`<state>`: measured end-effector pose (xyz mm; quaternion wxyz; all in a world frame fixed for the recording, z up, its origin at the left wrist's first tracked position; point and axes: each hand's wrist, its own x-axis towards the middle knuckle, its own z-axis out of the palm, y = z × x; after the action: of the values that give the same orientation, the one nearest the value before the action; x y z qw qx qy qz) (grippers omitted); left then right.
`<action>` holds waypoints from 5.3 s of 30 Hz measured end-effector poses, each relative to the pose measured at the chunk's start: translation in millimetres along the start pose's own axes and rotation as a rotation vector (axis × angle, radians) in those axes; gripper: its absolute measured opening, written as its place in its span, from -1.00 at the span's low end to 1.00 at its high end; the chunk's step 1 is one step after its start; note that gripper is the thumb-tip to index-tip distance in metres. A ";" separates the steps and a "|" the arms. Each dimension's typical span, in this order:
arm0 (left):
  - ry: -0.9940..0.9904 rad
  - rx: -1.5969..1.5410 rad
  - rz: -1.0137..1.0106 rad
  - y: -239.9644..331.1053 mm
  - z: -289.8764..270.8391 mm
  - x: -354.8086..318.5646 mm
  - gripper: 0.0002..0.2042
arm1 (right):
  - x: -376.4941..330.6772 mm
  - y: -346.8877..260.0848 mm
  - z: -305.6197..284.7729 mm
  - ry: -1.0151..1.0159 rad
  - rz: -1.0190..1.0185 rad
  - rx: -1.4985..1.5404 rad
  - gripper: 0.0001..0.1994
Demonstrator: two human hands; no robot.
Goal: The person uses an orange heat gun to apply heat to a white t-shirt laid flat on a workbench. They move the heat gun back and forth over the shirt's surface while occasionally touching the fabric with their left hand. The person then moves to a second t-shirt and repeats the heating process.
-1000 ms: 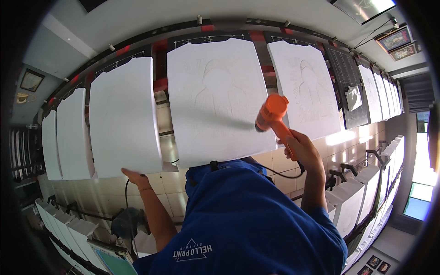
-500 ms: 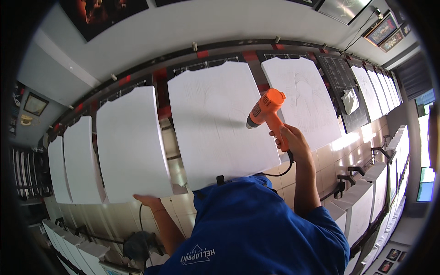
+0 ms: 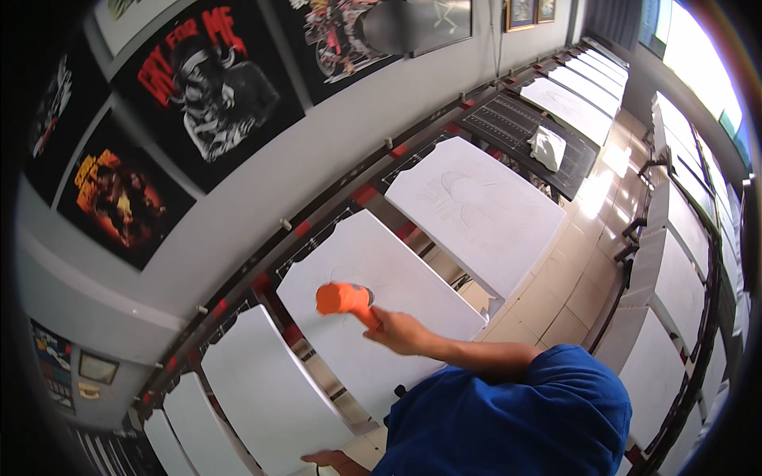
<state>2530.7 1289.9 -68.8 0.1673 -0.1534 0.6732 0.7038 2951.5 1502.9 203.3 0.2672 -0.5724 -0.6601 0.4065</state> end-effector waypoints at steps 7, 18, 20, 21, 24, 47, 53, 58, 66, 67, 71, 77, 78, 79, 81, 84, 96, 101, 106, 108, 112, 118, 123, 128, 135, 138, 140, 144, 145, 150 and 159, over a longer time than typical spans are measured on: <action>0.042 0.264 -0.001 -17.9 40.7 -28.0 -0.28 | 1.6 -13.9 -10.0 -0.465 0.048 0.448 -0.58; 0.117 0.394 -0.004 -34.6 53.6 -92.5 -0.28 | -29.3 99.9 -147.5 -0.357 0.161 0.899 -0.26; 0.147 0.400 0.000 -41.0 44.2 -112.2 -0.28 | -41.9 128.5 -192.3 -0.317 0.175 1.053 -0.23; 0.161 0.399 0.001 -45.5 36.0 -124.6 -0.28 | -51.4 137.9 -216.9 -0.328 0.201 1.147 -0.27; 0.152 0.401 -0.040 -70.9 25.8 -173.8 -0.28 | -71.7 206.2 -280.1 -0.315 0.294 1.227 -0.31; 0.026 0.098 -0.152 -177.9 95.0 -478.2 -0.26 | 178.3 205.0 -451.3 -0.312 0.142 0.547 -0.57; 0.036 0.075 -0.154 -170.8 87.9 -457.8 -0.24 | 195.8 215.5 -440.0 -0.317 0.189 0.304 -0.65; -0.011 -0.068 -0.057 -153.7 119.6 -470.7 -0.19 | 198.3 222.6 -436.7 -0.325 0.201 0.306 -0.70; 0.013 0.006 -0.030 -171.6 117.0 -441.2 -0.19 | 205.8 223.2 -426.8 -0.347 0.235 0.297 -0.71; 0.088 0.001 -0.034 -169.2 118.1 -444.4 -0.22 | 207.8 224.9 -424.8 -0.352 0.233 0.298 -0.71; 0.227 0.118 -0.054 -162.6 95.1 -447.6 -0.34 | 212.6 223.0 -417.2 -0.355 0.189 0.319 -0.72; 0.303 -0.053 0.106 -148.1 56.5 -460.5 -0.68 | 208.3 205.5 -407.9 -0.341 0.159 0.179 -0.70; 0.260 -0.013 0.123 -148.3 41.2 -449.5 -0.70 | 208.7 207.0 -409.2 -0.338 0.175 0.210 -0.70; 0.220 0.022 0.140 -137.1 33.0 -447.2 -0.73 | 211.2 207.9 -411.3 -0.337 0.187 0.240 -0.69; 0.026 0.123 0.139 -132.5 26.7 -452.7 -0.78 | 210.8 212.8 -412.9 -0.349 0.171 0.265 -0.68; -0.033 -0.255 0.101 -120.6 -7.4 -424.9 -0.76 | 211.7 212.9 -411.2 -0.399 0.180 0.256 -0.67; -0.358 0.298 0.134 -2.1 -43.1 -437.0 -0.73 | 168.1 196.7 -428.2 -0.465 0.303 0.118 -0.76; -0.104 0.058 0.435 28.8 -93.2 -407.9 -0.67 | 170.3 196.0 -417.5 -0.483 0.224 0.133 -0.74; -0.586 0.628 0.255 56.5 -4.6 -513.6 -0.64 | 180.2 190.8 -407.2 -0.514 0.221 0.142 -0.74; -0.792 0.704 0.270 64.3 22.8 -556.9 -0.62 | 186.2 191.6 -402.5 -0.546 0.205 0.105 -0.77; -1.351 0.604 0.300 98.0 82.6 -635.6 -0.63 | 191.0 178.9 -383.3 -0.520 0.156 0.077 -0.76; -1.981 0.887 0.614 113.1 157.6 -694.4 -0.58 | 212.3 183.7 -364.9 -0.473 0.089 0.185 -0.73; -2.025 0.970 0.827 90.3 197.3 -704.9 -0.56 | 194.1 194.2 -385.3 -0.388 0.180 0.151 -0.71; -1.729 0.984 0.872 57.7 229.0 -676.6 -0.62 | 159.5 195.9 -413.3 -0.519 0.307 0.193 -0.71; -1.463 0.911 0.742 7.1 232.3 -628.6 -0.68 | 146.2 193.8 -393.3 -0.565 0.261 0.264 -0.76; -1.395 0.714 0.497 -6.4 220.5 -617.2 -0.65 | 144.5 190.7 -395.0 -0.622 0.266 0.208 -0.77; -1.299 0.613 0.491 -16.8 216.4 -607.1 -0.58 | 142.2 191.8 -396.1 -0.626 0.262 0.164 -0.76; -1.068 0.549 0.442 -32.5 218.9 -597.4 -0.56 | 135.3 198.1 -403.7 -0.546 0.256 0.155 -0.74; -1.044 0.547 0.423 -42.4 220.4 -590.8 -0.57 | 134.2 200.4 -407.6 -0.523 0.251 0.149 -0.74; -0.953 0.653 0.572 -78.7 244.6 -574.5 -0.65 | 138.0 197.8 -432.1 -0.453 0.317 0.126 -0.74; -0.968 0.865 1.056 -153.3 308.3 -544.5 -0.69 | 171.4 221.2 -434.7 -0.306 0.230 0.213 -0.73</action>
<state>3089.7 1587.8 48.4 0.1305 0.5791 0.7209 0.3575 3391.6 1773.1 226.6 0.1751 -0.5440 -0.5766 0.5839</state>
